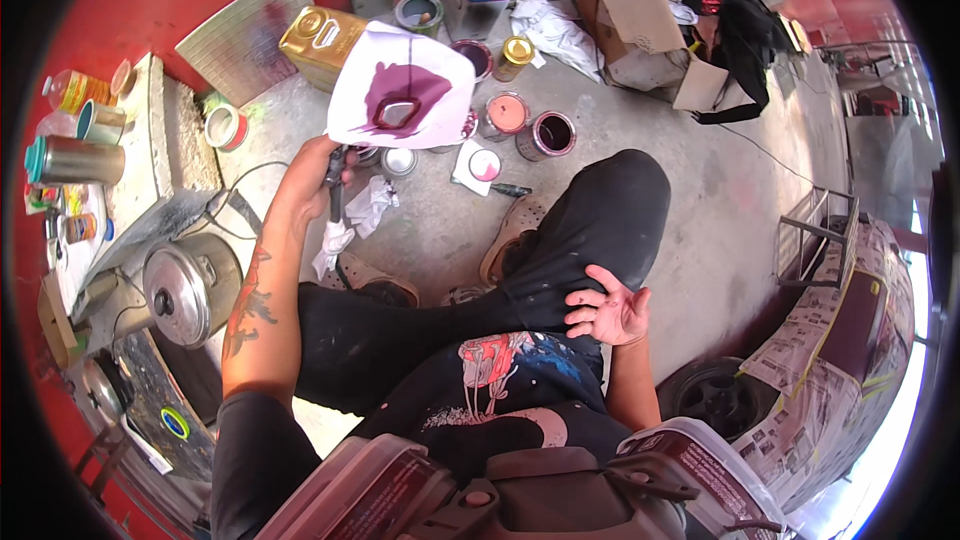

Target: Mixing automotive paint and filtering it through a paper funnel into a spray gun cup.

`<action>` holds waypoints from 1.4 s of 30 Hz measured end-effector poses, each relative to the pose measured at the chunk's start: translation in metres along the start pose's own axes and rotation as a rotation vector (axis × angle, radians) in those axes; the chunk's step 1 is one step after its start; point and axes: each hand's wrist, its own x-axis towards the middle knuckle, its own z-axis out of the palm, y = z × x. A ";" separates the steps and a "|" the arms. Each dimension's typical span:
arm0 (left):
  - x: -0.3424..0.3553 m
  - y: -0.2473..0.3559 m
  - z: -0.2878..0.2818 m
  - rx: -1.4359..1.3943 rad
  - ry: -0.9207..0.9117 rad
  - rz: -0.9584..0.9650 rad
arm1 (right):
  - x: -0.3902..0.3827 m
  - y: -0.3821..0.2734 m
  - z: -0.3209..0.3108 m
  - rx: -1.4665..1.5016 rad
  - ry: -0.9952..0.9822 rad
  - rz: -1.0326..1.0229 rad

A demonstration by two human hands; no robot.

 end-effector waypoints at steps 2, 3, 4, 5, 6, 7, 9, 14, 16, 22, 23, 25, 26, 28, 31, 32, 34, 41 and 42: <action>0.000 -0.004 -0.001 -0.052 0.016 0.026 | 0.000 0.000 0.002 0.007 0.015 0.003; 0.003 -0.004 -0.003 -0.060 0.010 -0.005 | 0.000 -0.001 0.003 -0.004 0.035 0.015; 0.005 -0.004 -0.004 -0.051 0.027 -0.022 | -0.001 -0.003 0.004 -0.010 0.034 0.023; 0.006 -0.006 -0.005 -0.088 0.019 -0.042 | 0.000 -0.003 0.005 -0.012 0.047 0.022; 0.009 -0.007 -0.006 -0.045 0.093 -0.077 | 0.000 -0.004 0.005 -0.003 0.024 0.022; 0.011 -0.007 -0.008 -0.024 0.059 -0.056 | 0.000 -0.004 0.007 -0.018 0.046 0.022; 0.013 -0.008 -0.012 -0.015 0.037 -0.062 | 0.000 -0.005 0.009 -0.009 0.046 0.030; 0.015 -0.009 -0.012 -0.022 0.014 -0.061 | 0.000 -0.006 0.014 -0.034 0.050 0.024; 0.013 -0.008 -0.009 -0.005 0.033 -0.084 | 0.001 -0.007 0.014 -0.033 0.050 0.026; 0.008 -0.005 -0.001 -0.023 0.085 -0.075 | 0.001 -0.007 0.015 -0.016 0.046 0.020; 0.007 -0.004 0.000 -0.023 0.078 -0.073 | 0.001 -0.006 0.015 -0.016 0.046 0.020; 0.006 -0.004 -0.001 -0.020 0.068 -0.071 | 0.001 -0.006 0.014 -0.016 0.044 0.015; 0.006 -0.004 -0.001 -0.020 0.070 -0.070 | 0.001 -0.006 0.014 -0.024 0.040 0.017; 0.007 -0.005 -0.001 -0.015 0.065 -0.072 | 0.000 -0.006 0.014 -0.033 0.039 0.009; 0.008 -0.006 -0.003 -0.012 0.050 -0.072 | 0.000 -0.006 0.013 -0.031 0.021 0.006; 0.009 -0.006 -0.003 -0.010 0.053 -0.075 | 0.000 -0.007 0.014 -0.029 0.016 0.008; 0.009 -0.006 -0.002 -0.005 0.052 -0.079 | 0.000 -0.007 0.014 -0.029 0.011 0.004; 0.006 -0.003 -0.001 0.005 0.033 -0.088 | 0.000 -0.007 0.012 -0.010 0.003 0.003; 0.005 -0.003 -0.001 0.015 0.031 -0.111 | -0.001 -0.007 0.012 -0.001 0.006 0.016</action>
